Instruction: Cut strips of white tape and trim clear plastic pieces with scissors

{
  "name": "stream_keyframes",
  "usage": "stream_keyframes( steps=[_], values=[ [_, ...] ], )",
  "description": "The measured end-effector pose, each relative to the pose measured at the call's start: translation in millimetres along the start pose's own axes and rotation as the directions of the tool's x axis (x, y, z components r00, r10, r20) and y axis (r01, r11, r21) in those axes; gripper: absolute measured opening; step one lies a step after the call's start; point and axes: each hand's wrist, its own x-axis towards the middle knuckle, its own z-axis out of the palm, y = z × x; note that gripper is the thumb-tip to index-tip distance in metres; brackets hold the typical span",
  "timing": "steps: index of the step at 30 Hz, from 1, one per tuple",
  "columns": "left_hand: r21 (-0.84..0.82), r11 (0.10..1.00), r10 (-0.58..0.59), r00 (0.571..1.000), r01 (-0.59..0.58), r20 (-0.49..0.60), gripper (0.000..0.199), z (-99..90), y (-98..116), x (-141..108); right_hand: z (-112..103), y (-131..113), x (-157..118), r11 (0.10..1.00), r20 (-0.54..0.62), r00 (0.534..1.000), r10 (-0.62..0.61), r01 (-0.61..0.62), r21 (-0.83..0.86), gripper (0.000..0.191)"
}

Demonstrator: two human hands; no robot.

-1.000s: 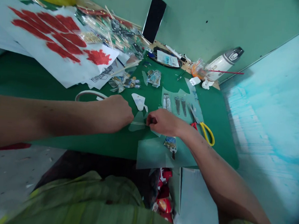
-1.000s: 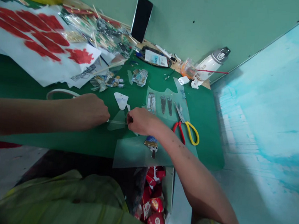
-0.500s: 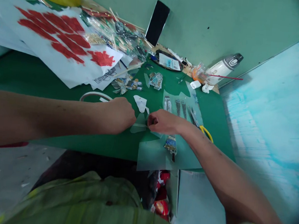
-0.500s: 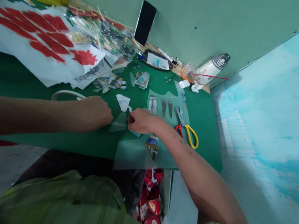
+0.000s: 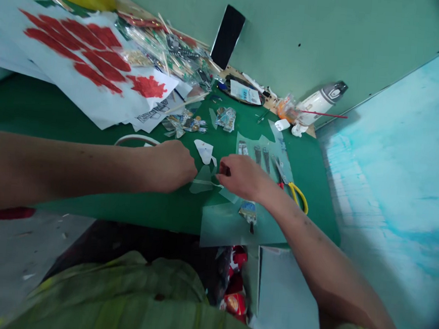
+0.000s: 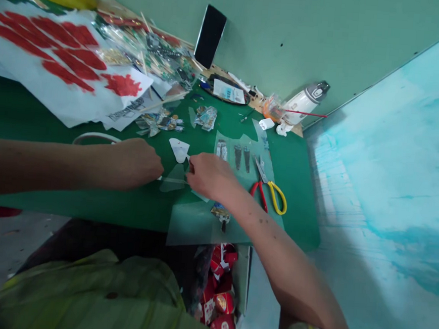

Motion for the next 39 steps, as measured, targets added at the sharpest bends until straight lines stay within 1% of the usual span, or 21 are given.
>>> stream_keyframes(
  steps=[4, 8, 13, 17, 20, 22, 25, 28, 30, 32, 36, 38, 39],
  values=[
    [-0.002, 1.0, 0.012, 0.999, -0.012, -0.049, 0.02, 4.5, -3, -2, 13, -9, 2, 0.999, 0.031, 0.999, 0.011, -0.009, -0.046, 0.018],
    [-0.004, 1.0, -0.005, 0.997, 0.005, -0.074, 0.018, 6.0, -5, -6, 20, -8, 2, 0.998, 0.006, 0.998, 0.056, -0.056, -0.032, 0.019],
    [-0.007, 0.999, -0.039, 0.995, 0.038, -0.088, 0.021, 3.6, -5, -11, 18, 1, 2, 0.986, -0.045, 0.993, 0.108, -0.102, 0.131, 0.019],
    [-0.008, 0.998, -0.066, 0.995, 0.065, -0.076, 0.022, 1.6, -6, -15, 18, 11, -2, 0.96, -0.088, 0.989, 0.116, -0.089, 0.265, 0.016],
    [-0.004, 0.997, -0.079, 0.994, 0.079, -0.077, 0.022, 0.4, -6, -17, 19, 28, -13, 0.921, -0.131, 0.971, 0.2, -0.141, 0.362, 0.012],
    [-0.005, 0.996, -0.087, 0.993, 0.087, -0.083, 0.02, 0.2, -7, -17, 20, 46, -26, 0.907, -0.184, 0.94, 0.286, -0.204, 0.367, 0.014],
    [-0.022, 0.991, -0.136, 0.989, 0.135, -0.066, 0.016, 0.5, -10, -17, 21, 81, -51, 0.901, -0.255, 0.882, 0.397, -0.321, 0.293, 0.02],
    [-0.05, 0.98, -0.194, 0.98, 0.192, -0.04, 0.013, 0.2, -14, -16, 22, 112, -77, 0.879, -0.278, 0.835, 0.474, -0.433, 0.197, 0.028],
    [-0.076, 0.974, -0.216, 0.976, 0.213, -0.032, 0.014, -1.3, -15, -16, 26, 126, -90, 0.868, -0.253, 0.83, 0.497, -0.476, 0.143, 0.036],
    [-0.102, 0.969, -0.228, 0.973, 0.223, -0.031, 0.015, -4.0, -16, -17, 31, 133, -97, 0.859, -0.204, 0.834, 0.512, -0.5, 0.114, 0.045],
    [-0.125, 0.967, -0.228, 0.973, 0.223, -0.035, 0.018, -12.3, -15, -23, 40, 142, -99, 0.829, -0.124, 0.821, 0.558, -0.544, 0.131, 0.068],
    [-0.141, 0.967, -0.218, 0.976, 0.211, -0.029, 0.02, -16.2, -14, -26, 43, 146, -97, 0.812, -0.102, 0.808, 0.58, -0.563, 0.155, 0.074],
    [-0.154, 0.966, -0.213, 0.977, 0.206, -0.027, 0.019, -17.5, -14, -27, 43, 148, -97, 0.804, -0.095, 0.802, 0.589, -0.57, 0.169, 0.074]
  ],
)
